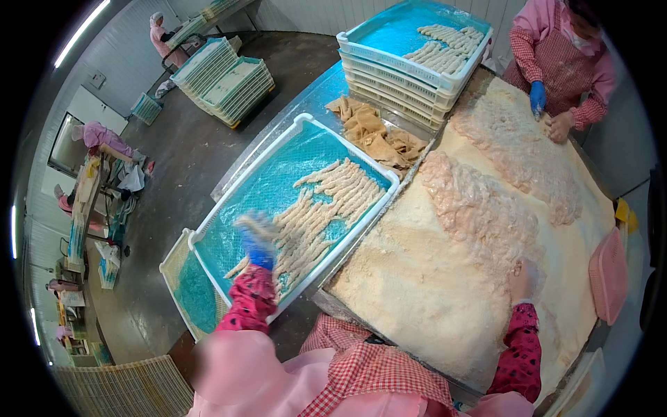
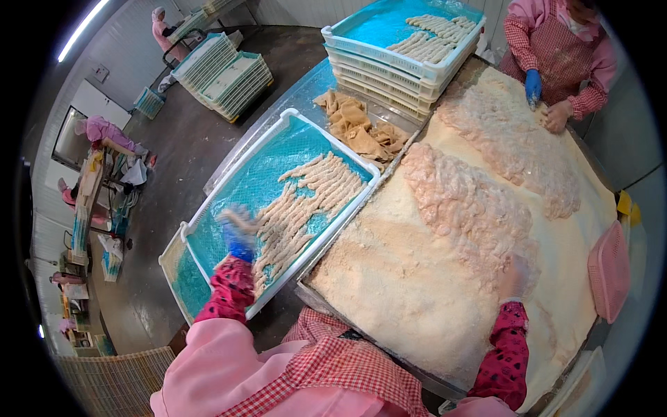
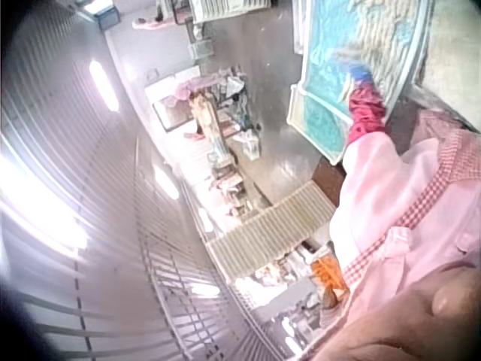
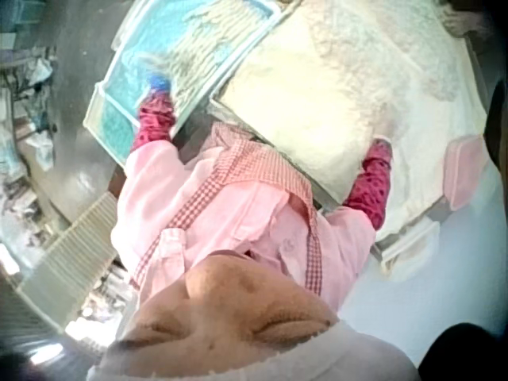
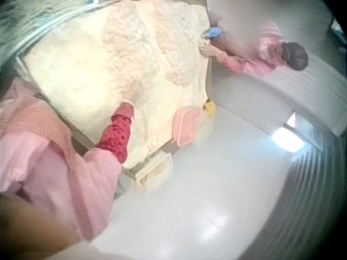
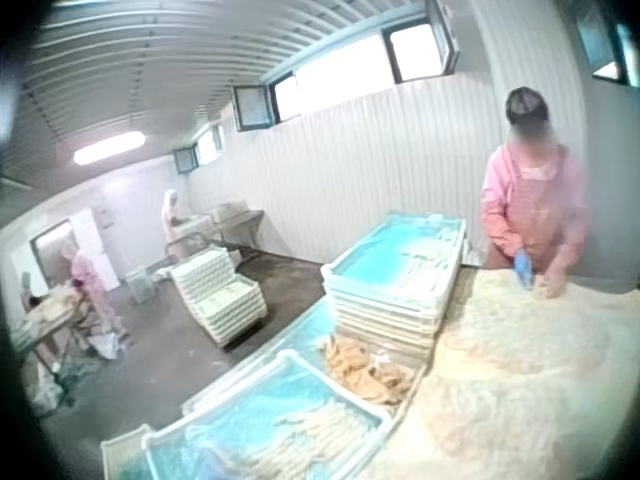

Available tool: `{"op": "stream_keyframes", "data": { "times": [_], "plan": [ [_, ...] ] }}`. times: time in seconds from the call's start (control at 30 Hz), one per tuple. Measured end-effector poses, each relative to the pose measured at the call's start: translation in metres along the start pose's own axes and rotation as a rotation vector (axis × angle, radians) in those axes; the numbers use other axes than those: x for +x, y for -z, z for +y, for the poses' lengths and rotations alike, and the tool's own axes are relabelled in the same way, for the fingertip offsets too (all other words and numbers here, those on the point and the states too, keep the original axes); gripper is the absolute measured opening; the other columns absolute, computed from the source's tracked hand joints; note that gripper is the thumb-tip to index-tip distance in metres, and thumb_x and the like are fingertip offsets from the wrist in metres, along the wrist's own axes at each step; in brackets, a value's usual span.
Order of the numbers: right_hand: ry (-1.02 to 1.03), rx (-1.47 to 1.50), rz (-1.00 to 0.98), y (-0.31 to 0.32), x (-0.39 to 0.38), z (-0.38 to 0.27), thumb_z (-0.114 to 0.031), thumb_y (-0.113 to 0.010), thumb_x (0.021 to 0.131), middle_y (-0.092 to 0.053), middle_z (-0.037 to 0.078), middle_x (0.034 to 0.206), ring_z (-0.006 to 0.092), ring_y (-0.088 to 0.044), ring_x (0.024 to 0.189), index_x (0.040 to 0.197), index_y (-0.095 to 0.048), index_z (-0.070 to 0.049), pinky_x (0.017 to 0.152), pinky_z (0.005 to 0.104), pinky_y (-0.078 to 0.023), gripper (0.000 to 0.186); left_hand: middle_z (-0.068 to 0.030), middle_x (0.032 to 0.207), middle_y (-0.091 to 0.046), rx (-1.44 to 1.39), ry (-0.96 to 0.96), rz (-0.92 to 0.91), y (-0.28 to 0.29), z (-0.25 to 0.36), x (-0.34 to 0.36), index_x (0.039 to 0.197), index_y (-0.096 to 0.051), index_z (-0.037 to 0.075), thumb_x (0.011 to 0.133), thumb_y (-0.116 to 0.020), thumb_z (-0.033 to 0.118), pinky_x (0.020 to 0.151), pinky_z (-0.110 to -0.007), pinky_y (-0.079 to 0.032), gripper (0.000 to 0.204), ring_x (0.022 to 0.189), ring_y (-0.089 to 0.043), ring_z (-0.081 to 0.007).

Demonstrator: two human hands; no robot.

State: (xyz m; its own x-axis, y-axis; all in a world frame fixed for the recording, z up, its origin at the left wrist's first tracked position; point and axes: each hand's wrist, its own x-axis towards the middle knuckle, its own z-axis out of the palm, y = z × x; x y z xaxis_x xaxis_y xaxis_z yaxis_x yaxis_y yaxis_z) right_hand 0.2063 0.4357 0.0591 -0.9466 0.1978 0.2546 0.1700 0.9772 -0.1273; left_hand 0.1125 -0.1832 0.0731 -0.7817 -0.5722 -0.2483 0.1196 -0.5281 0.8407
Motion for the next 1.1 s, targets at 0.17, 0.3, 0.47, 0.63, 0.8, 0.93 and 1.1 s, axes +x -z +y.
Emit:
{"op": "stream_keyframes", "data": {
  "times": [0.17,0.3,0.47,0.63,0.8,0.93,1.1],
  "plan": [
    [0.068,0.052,-0.043,-0.002,0.003,0.007,-0.006,-0.061,0.066,-0.052,0.013,0.073,0.0313,-0.051,0.072,0.083,-0.054,-0.005,0.064,0.0391,-0.042,0.019,-0.0145,0.114,-0.054,0.458,0.181,-0.147,0.199,0.039,0.077,0.123,-0.045,0.002,0.089,-0.032,0.056,0.087,-0.036,-0.042,0.065,0.104,-0.052,-0.0240],
    [-0.220,0.192,-0.071,0.008,-0.001,0.022,-0.004,-0.059,0.066,-0.053,0.011,0.071,0.0246,-0.053,0.066,0.083,-0.053,-0.003,0.062,0.0339,-0.043,0.018,-0.0144,0.123,-0.049,0.624,0.227,-0.323,0.203,0.028,0.093,0.124,-0.045,0.000,0.090,-0.025,0.056,0.099,-0.037,-0.032,0.069,0.114,-0.045,-0.0243],
    [-0.289,0.416,0.033,0.038,-0.032,-0.008,-0.001,-0.054,0.071,-0.058,0.012,0.080,0.0233,-0.056,0.076,0.089,-0.058,-0.003,0.072,0.0318,-0.045,0.018,-0.0133,0.136,-0.035,0.471,0.105,-0.378,0.087,0.003,0.045,0.133,-0.033,0.004,0.093,-0.028,0.046,0.100,-0.039,-0.031,0.058,0.122,-0.038,-0.0229],
    [0.016,0.781,-0.360,0.071,-0.107,-0.076,-0.006,-0.061,0.072,-0.060,0.013,0.097,0.0268,-0.055,0.096,0.105,-0.058,-0.003,0.085,0.0334,-0.043,0.033,-0.0127,0.126,-0.048,0.427,0.250,-0.562,-0.052,-0.041,-0.060,0.130,-0.039,0.002,0.091,-0.041,0.028,0.098,-0.037,-0.033,0.047,0.115,-0.046,-0.0256],
    [-0.594,0.936,-0.195,0.043,-0.165,-0.075,-0.007,-0.059,0.075,-0.059,0.012,0.107,0.0218,-0.054,0.101,0.111,-0.054,-0.001,0.088,0.0323,-0.041,0.036,-0.0168,0.109,-0.057,0.828,0.067,-1.363,-0.095,-0.155,-0.191,0.115,-0.053,0.004,0.086,-0.053,0.021,0.089,-0.037,-0.041,0.034,0.103,-0.053,-0.0300],
    [-0.298,0.747,-0.131,0.046,-0.129,-0.074,-0.007,-0.057,0.076,-0.060,0.013,0.107,0.0205,-0.056,0.099,0.110,-0.055,-0.003,0.084,0.0327,-0.044,0.034,-0.0171,0.112,-0.055,1.094,-0.411,-1.787,-0.114,-0.182,-0.278,0.118,-0.052,0.005,0.082,-0.055,0.023,0.091,-0.037,-0.040,0.040,0.104,-0.052,-0.0324],
    [-0.653,0.465,0.070,0.031,-0.055,0.027,-0.018,-0.060,0.074,-0.063,0.013,0.082,0.0308,-0.060,0.080,0.098,-0.057,-0.006,0.074,0.0369,-0.047,0.028,-0.0106,0.121,-0.052,0.934,-0.429,-2.005,-0.144,-0.199,-0.317,0.119,-0.052,0.012,0.083,-0.041,0.009,0.093,-0.034,-0.040,0.038,0.106,-0.052,-0.0279]
  ]
}}
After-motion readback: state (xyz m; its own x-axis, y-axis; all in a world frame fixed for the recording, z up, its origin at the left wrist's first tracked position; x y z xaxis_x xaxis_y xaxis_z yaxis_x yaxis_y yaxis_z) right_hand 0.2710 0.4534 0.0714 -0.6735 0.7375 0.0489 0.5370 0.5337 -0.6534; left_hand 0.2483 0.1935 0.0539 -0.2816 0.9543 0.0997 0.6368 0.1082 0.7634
